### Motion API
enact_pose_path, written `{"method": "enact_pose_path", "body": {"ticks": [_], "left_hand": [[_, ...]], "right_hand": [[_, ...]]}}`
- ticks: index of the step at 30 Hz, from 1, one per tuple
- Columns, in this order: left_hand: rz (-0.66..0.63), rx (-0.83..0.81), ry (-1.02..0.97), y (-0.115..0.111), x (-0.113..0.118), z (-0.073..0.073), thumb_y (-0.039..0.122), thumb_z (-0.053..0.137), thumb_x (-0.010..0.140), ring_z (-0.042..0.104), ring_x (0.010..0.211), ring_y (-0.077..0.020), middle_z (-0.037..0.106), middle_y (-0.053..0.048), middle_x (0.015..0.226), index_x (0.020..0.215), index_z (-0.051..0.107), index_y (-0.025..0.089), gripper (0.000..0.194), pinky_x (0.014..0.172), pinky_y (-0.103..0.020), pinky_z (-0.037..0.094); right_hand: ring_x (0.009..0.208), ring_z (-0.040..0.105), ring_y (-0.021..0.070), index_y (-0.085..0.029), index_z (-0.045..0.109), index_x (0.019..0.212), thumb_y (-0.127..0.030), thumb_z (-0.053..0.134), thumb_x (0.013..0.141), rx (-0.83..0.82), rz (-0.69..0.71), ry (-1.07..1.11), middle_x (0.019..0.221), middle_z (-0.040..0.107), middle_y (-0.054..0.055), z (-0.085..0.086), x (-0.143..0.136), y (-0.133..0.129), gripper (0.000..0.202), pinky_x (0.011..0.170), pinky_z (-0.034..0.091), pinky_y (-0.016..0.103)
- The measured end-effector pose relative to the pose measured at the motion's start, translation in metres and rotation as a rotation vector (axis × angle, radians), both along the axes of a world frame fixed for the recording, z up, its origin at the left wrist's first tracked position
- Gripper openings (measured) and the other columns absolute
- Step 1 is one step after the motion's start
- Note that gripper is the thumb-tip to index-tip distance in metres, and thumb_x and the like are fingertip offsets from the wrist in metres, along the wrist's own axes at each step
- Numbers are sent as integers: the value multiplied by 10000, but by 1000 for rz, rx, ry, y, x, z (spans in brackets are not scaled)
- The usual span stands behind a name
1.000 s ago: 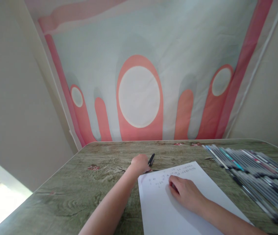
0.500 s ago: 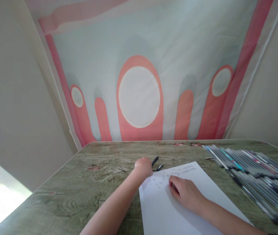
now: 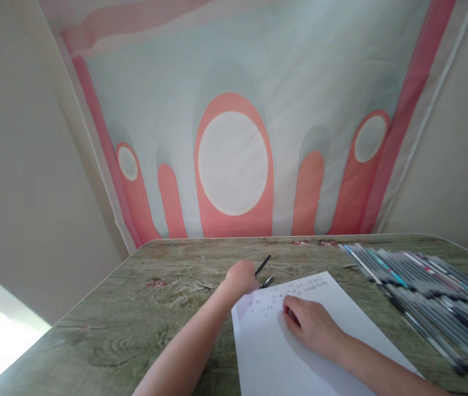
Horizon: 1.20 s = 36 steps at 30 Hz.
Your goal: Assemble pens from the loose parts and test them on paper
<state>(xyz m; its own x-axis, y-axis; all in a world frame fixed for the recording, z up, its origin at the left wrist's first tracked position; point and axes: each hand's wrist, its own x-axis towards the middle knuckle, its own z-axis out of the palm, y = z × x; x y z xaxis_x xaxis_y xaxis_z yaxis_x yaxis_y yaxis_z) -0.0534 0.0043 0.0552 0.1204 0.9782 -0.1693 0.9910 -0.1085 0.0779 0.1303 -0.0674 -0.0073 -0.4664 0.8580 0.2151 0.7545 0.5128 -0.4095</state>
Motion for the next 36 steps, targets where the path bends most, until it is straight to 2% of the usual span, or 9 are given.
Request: {"method": "enact_pose_path", "body": {"ticks": [4, 9, 13, 18, 22, 26, 29, 32, 36], "left_hand": [[-99, -12, -268, 2, 0, 3, 223, 530, 634, 588, 601, -159, 613, -38, 586, 610, 610, 142, 117, 497, -192, 400], [-237, -108, -625, 1, 15, -17, 212, 491, 636, 526, 525, -98, 576, 4, 571, 691, 589, 126, 142, 443, -164, 349], [-340, -37, -694, -1, 27, -30, 238, 526, 631, 472, 533, -81, 541, 29, 574, 687, 567, 125, 133, 465, -166, 323], [-416, -11, -743, -4, 33, -33, 243, 529, 652, 436, 544, -73, 517, 37, 577, 683, 547, 126, 122, 490, -168, 317], [-437, -2, -757, -4, 34, -36, 269, 518, 688, 449, 556, -77, 530, 32, 596, 729, 549, 132, 147, 514, -172, 336], [-435, -2, -734, -3, 35, -40, 297, 498, 726, 489, 594, -95, 571, 13, 646, 776, 560, 138, 177, 546, -184, 356], [-439, 37, -717, -3, 36, -43, 286, 488, 740, 502, 608, -103, 586, 7, 670, 802, 571, 146, 174, 561, -191, 363], [-452, 58, -686, -4, 37, -43, 278, 479, 747, 508, 623, -111, 601, -2, 703, 828, 582, 151, 182, 578, -200, 370], [-457, 65, -647, -6, 37, -42, 273, 470, 752, 515, 648, -121, 615, -8, 736, 856, 590, 156, 197, 604, -210, 376]], "right_hand": [[580, 520, 133, -201, 514, 762, -252, 409, 805, -86, -58, 189, 631, 572, -14, -2, 1, 6, 124, 561, 349, 231], [528, 480, 115, -176, 527, 789, -413, 394, 816, -232, -156, 627, 622, 540, -8, 0, 9, 26, 272, 481, 359, 220], [437, 409, 95, -180, 489, 1045, -478, 429, 799, -405, -184, 948, 546, 478, -45, 3, 21, 40, 391, 406, 313, 207], [455, 409, 83, -163, 529, 905, -460, 515, 769, -457, -88, 1098, 547, 483, -36, 5, 30, 47, 327, 440, 326, 209], [474, 434, 98, -182, 518, 830, -441, 515, 777, -381, -104, 1121, 563, 501, -24, 4, 31, 49, 265, 455, 353, 224], [504, 482, 138, -231, 485, 807, -445, 440, 812, -179, -285, 1216, 614, 527, -1, 2, 41, 58, 219, 473, 408, 273], [604, 549, 169, -273, 461, 812, -436, 405, 824, -12, -395, 1286, 777, 572, 28, 4, 54, 67, 173, 521, 459, 310], [681, 584, 175, -273, 448, 829, -431, 387, 834, 91, -401, 1353, 856, 578, 30, 9, 65, 75, 169, 576, 486, 326], [649, 592, 153, -251, 450, 823, -431, 418, 828, 107, -376, 1436, 819, 590, 16, 15, 73, 78, 183, 579, 486, 313]]}}
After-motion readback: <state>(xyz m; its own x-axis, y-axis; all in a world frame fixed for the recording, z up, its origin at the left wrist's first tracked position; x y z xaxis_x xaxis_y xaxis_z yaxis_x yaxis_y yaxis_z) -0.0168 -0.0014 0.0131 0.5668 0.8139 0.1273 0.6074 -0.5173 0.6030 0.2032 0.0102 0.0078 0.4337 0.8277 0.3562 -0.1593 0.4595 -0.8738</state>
